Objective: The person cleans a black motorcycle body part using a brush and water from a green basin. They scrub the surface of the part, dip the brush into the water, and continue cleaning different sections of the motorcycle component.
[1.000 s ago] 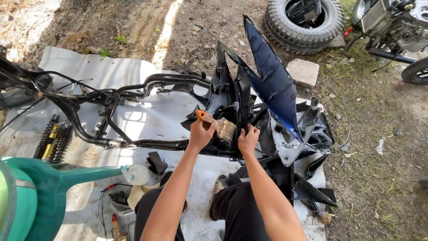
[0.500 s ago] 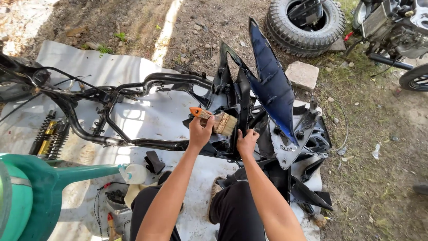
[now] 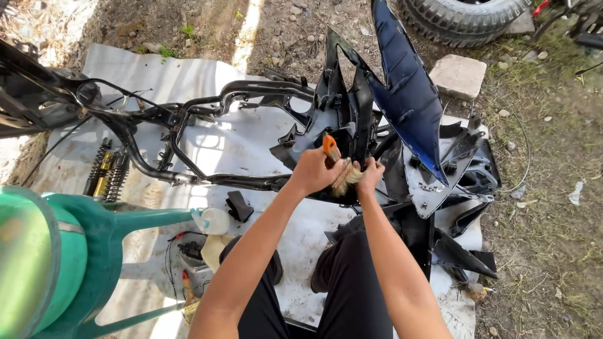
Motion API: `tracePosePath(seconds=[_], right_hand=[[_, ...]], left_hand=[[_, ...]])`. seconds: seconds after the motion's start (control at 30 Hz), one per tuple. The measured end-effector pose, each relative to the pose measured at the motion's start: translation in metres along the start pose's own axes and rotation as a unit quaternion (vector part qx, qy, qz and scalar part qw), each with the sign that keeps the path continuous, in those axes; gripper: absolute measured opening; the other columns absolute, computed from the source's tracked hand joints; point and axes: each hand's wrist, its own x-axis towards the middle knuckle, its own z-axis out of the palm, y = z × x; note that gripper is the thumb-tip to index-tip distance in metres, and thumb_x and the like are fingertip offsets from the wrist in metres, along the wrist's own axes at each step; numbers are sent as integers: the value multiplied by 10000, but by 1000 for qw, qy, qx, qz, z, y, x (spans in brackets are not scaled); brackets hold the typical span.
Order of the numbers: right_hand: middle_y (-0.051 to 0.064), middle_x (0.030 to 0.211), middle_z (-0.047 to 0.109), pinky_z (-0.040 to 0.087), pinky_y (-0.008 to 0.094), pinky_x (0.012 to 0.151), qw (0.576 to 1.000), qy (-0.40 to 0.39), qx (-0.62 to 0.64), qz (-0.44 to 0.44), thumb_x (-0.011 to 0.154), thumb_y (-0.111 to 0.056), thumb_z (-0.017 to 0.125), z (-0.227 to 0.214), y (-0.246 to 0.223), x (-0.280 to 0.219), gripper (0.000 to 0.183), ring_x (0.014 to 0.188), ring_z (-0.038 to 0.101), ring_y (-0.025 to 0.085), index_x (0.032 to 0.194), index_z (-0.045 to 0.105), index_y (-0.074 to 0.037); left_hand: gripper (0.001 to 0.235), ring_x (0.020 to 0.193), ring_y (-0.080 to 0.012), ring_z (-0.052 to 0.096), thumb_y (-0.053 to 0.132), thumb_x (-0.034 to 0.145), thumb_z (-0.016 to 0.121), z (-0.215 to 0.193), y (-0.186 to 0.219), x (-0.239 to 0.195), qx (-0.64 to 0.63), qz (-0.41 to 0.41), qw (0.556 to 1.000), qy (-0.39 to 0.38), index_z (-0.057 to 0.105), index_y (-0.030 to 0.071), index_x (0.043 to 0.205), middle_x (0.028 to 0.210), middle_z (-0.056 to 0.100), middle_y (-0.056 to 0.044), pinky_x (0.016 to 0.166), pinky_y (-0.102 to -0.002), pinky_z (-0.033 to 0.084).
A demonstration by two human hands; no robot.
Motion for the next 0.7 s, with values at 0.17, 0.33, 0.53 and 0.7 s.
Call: tracePosePath(seconds=[0.17,0.33,0.53,0.7], right_hand=[[191,1174,590,491,463,876,818,-64,-509,-260,895,-230,782,5,-37,-44,332,1003,592,385,1091,603,-31],[180,1236,643,459,507,993,801,-59,-541,-250,913,-246,759,14,-28,-34,396,1151,608,411,1230,613,-59],[294,1479,466,300,584,1109,764,-38,-580,-279,878,-209,763,29,-27,-59,470,1350,456,463,1316,636,-94],[236,1624,322,329,574,1111,795,-23,-570,-207,915,-191,716,39,-35,-83,463,1392,235,583,1367,617,-160]], left_hand=[[179,656,-295,697,215,875,740,-22,-4,-21,0,8,998,-70,678,53,921,721,696,-128,638,-384,545],[208,675,-260,720,235,861,749,-67,-14,-28,18,3,995,-100,693,84,992,757,730,-97,678,-364,561],[201,746,-263,755,239,819,776,-100,-40,-29,41,-26,995,-84,728,93,949,811,769,-87,718,-371,577],[245,685,-287,746,309,862,719,-134,-65,-24,164,-148,975,31,728,98,986,726,736,-107,679,-397,585]])
